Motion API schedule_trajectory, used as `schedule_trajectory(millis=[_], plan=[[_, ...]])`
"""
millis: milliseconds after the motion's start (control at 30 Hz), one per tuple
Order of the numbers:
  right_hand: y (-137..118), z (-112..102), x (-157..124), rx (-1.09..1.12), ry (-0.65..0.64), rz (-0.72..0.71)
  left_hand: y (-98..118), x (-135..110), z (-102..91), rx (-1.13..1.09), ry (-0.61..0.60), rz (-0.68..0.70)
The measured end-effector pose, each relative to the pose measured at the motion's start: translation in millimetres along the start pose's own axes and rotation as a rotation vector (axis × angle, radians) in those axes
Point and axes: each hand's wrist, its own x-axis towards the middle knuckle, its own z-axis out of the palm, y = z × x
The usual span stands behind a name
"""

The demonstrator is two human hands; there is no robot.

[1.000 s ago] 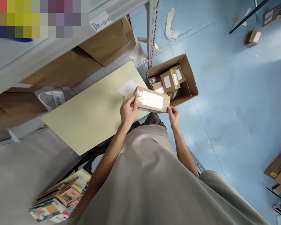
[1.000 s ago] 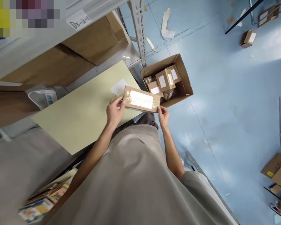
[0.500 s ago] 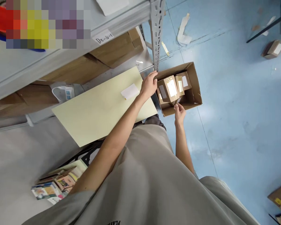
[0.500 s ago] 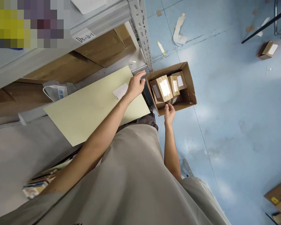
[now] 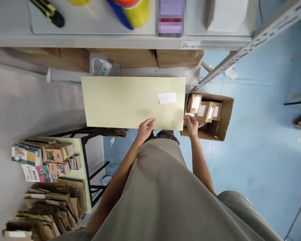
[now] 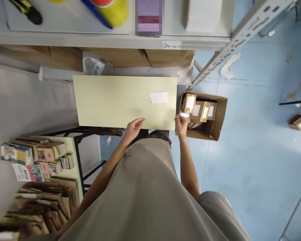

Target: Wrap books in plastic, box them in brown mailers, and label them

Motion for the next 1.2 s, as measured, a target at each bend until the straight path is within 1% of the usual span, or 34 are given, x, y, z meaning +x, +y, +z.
schedule_trajectory(millis=[67, 167, 300, 433, 567, 667, 767, 867, 967, 1100, 1200], plan=[[-11, 22, -3, -0.007, -0.048, -0.025, -10, -10, -14.1, -0.061, 0.074, 0.008], [-30, 57, -17, -0.037, -0.139, -0.065, -24, -17, -38.4, -0.158, 0.181, 0.051], [-55, 115, -53, -0.098, -0.251, -0.14, -52, -34, -78.8, -0.314, 0.276, 0.091], [-73, 187, -104, -0.153, -0.362, -0.218, -89, -68, -128.6, -0.439, 0.368, 0.155], [-80, 272, -160, -0.23, -0.539, -0.302, -129, -109, -186.9, -0.532, 0.531, 0.192], [-80, 338, -204, -0.313, -0.705, -0.361, -162, -139, -230.6, -0.577, 0.701, 0.175], [-75, 400, -248, -0.398, -0.87, -0.401, -196, -171, -264.8, -0.627, 0.888, 0.149], [-68, 454, -287, -0.488, -1.032, -0.399, -229, -201, -285.5, -0.706, 1.061, 0.095], [-57, 503, -315, -0.583, -1.165, -0.394, -261, -225, -299.9, -0.79, 1.2, 0.003], [-35, 569, -340, -0.67, -1.301, -0.389, -298, -250, -324.5, -0.868, 1.328, -0.165], [-16, 621, -359, -0.709, -1.405, -0.37, -316, -266, -350.6, -0.876, 1.408, -0.24]])
